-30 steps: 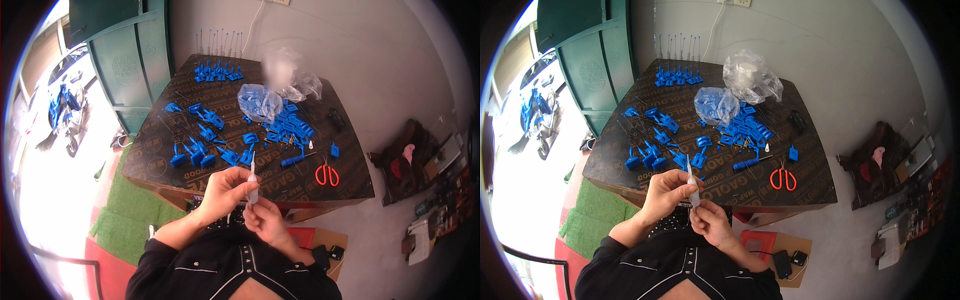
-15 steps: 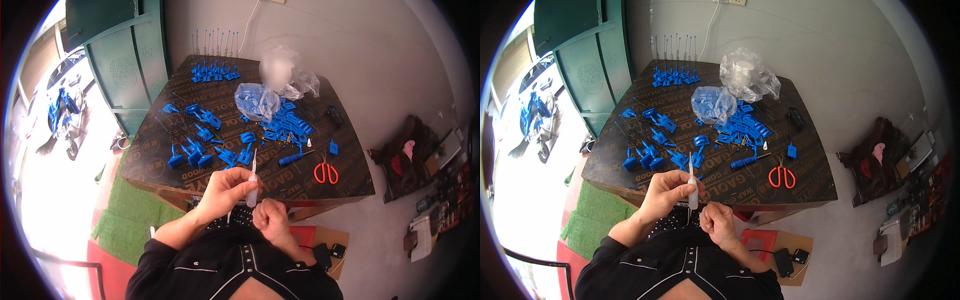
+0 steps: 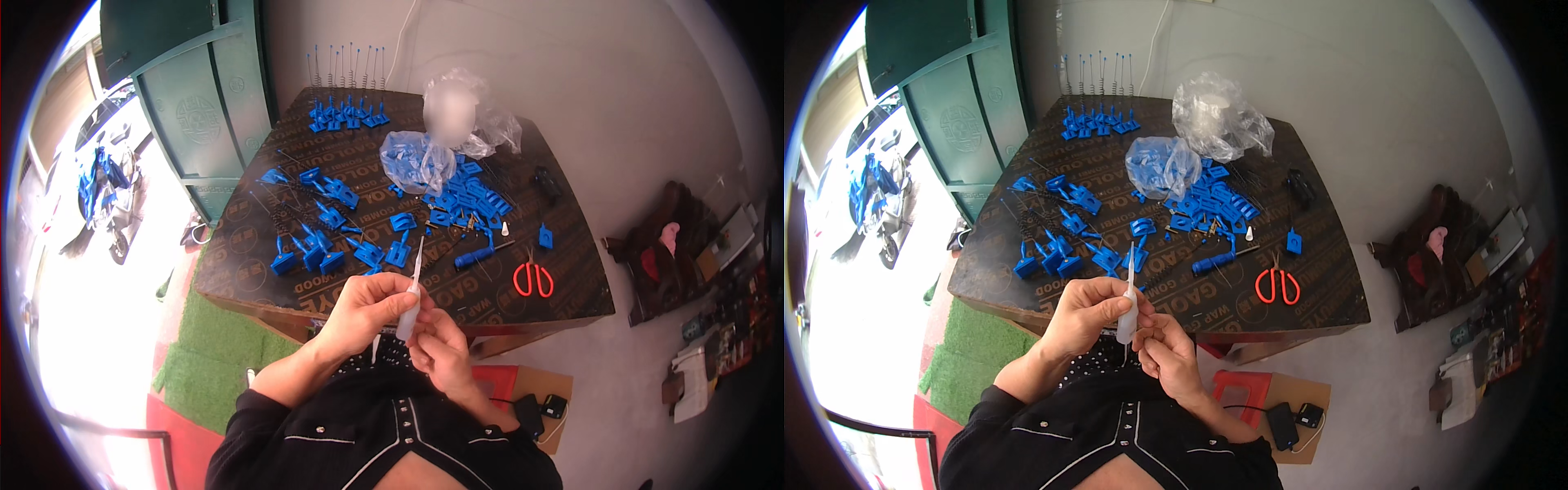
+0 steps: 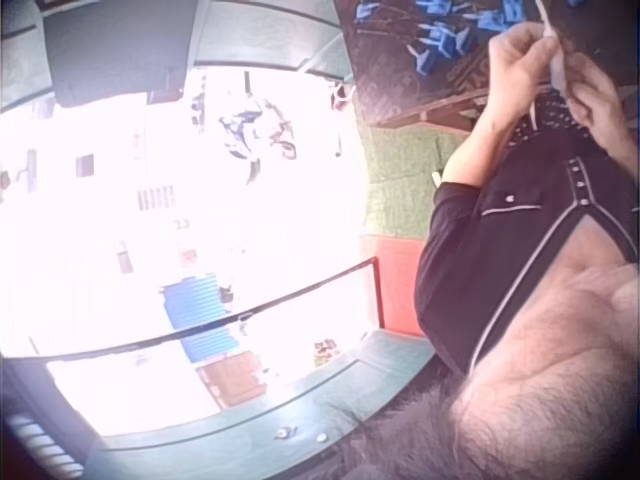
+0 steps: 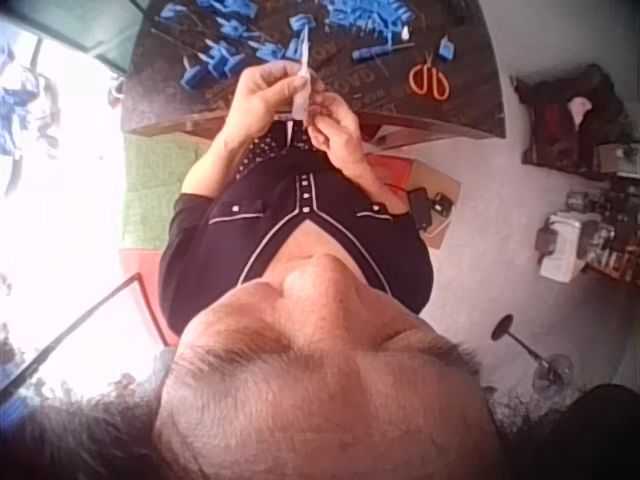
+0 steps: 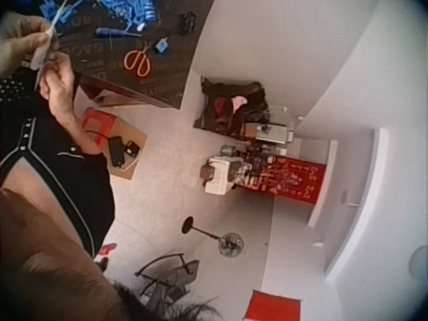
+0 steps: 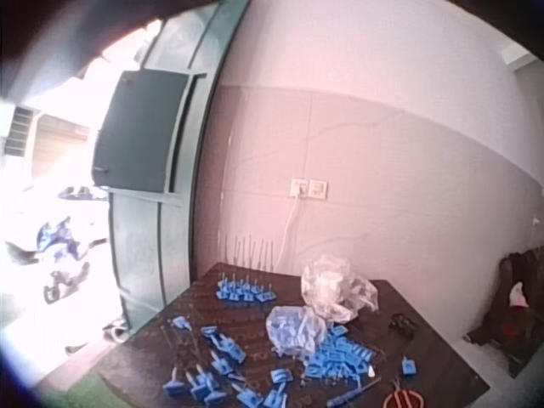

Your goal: The person trims the nozzle of a glue bottle with scissors, applies glue to blue plastic pieces on the table, and cuts the applicator tip with the scissors.

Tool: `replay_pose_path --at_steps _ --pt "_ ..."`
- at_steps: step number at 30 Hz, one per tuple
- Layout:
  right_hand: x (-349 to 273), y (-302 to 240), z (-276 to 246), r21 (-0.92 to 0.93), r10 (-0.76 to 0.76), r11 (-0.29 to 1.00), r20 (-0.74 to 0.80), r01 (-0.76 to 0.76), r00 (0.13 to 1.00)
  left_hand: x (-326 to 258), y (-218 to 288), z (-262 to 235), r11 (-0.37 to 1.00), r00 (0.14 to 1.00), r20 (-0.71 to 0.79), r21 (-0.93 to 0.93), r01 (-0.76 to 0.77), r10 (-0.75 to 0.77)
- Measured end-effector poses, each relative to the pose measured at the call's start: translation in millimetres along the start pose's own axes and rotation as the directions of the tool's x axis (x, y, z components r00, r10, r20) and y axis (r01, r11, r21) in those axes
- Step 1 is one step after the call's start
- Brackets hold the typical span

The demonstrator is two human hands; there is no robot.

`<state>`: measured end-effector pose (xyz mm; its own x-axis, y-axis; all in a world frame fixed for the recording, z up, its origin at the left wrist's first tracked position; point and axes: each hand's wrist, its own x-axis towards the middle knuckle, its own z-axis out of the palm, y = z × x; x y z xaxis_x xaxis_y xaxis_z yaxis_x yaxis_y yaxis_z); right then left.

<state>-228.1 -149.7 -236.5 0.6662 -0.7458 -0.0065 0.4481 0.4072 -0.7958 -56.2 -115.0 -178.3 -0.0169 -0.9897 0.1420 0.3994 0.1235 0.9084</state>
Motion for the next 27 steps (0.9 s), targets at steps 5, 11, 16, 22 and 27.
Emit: replay_pose_path --at_steps 5,11,16,22,27 --pt "0 0 -8 -0.030 0.004 1.000 0.083 -0.002 0.997 3 -2 4 1.000 1.000 -0.019 -0.012 -0.017 0.017" --pt "0 -3 -4 0.034 -0.016 0.999 0.200 0.009 0.980 9 -12 4 0.992 0.998 0.027 -0.114 -0.049 0.053" --pt "9 -1 1 0.031 -0.041 0.999 0.161 0.037 0.986 11 -21 4 0.979 0.994 0.016 -0.177 -0.099 0.103" --pt "17 4 0 0.039 -0.053 0.998 0.125 0.048 0.991 8 -18 7 0.995 0.998 -0.028 -0.085 0.050 -0.053" --pt "21 1 -6 0.181 -0.027 0.983 0.210 -0.011 0.977 13 -31 0 0.983 0.980 -0.115 -0.061 -0.170 0.163"
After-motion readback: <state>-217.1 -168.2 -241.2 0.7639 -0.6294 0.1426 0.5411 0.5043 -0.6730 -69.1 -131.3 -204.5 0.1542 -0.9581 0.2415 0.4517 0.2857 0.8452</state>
